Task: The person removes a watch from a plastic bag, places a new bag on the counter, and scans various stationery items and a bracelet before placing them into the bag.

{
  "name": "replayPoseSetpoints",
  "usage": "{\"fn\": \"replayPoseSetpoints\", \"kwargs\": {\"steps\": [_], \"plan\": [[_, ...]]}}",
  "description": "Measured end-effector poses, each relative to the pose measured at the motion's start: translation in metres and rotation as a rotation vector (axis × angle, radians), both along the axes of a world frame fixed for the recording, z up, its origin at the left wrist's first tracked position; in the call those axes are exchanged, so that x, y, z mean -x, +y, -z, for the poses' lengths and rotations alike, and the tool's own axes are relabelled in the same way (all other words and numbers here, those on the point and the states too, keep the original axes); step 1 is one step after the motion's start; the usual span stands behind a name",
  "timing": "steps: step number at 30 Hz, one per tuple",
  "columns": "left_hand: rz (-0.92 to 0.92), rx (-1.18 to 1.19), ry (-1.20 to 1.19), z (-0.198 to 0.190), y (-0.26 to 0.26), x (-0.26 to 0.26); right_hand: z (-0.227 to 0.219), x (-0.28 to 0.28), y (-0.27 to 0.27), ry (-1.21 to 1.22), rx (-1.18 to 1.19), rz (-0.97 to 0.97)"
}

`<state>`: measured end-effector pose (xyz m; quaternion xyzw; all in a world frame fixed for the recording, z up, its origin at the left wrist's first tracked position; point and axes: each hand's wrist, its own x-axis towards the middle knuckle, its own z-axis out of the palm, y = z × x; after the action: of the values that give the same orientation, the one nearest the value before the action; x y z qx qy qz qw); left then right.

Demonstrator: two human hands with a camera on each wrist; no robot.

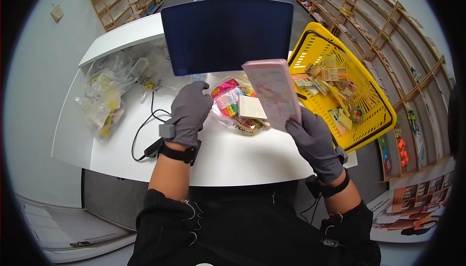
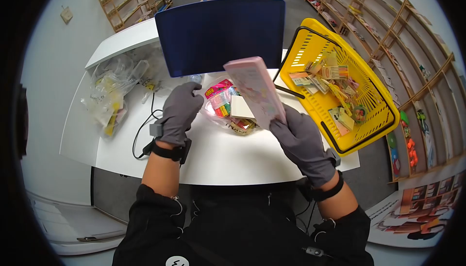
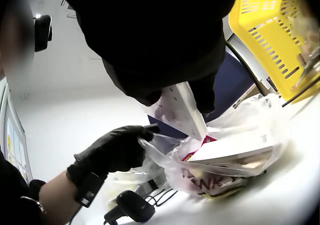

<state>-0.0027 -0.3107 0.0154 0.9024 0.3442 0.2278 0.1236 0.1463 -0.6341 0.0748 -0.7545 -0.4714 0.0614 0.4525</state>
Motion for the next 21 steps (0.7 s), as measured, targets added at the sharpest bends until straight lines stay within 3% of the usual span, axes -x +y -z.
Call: {"fn": "replayPoseSetpoints", "kwargs": {"steps": [3,4,7,9,11,15,21], "plan": [[0.145,0.675,-0.286,-0.051,-0.013,0.015,-0.002,-0.004,0.035,-0.093,0.049,-0.020],[0.143,0.669,-0.285,-0.054,-0.015,0.018,0.002,-0.005,0.049,-0.116,0.077,-0.040],[0.284,1.062,-0.684,-0.058,-0.027,0.028,0.014,-0.012,0.067,-0.252,0.107,-0.069],[0.278,1.077,-0.745,-0.058,-0.027,0.036,0.025,-0.017,0.074,-0.477,0.124,-0.067],[0.270,1.121,-0.881,-0.059,-0.026,0.039,0.044,-0.027,0.073,-0.529,0.124,-0.083],[0.381,1.075,-0.813,-0.084,-0.041,0.038,0.055,-0.030,0.068,-0.668,0.187,-0.110],[0.514,1.175,-0.710,-0.112,-0.071,0.026,0.061,0.004,0.105,-0.809,0.266,-0.019]]}}
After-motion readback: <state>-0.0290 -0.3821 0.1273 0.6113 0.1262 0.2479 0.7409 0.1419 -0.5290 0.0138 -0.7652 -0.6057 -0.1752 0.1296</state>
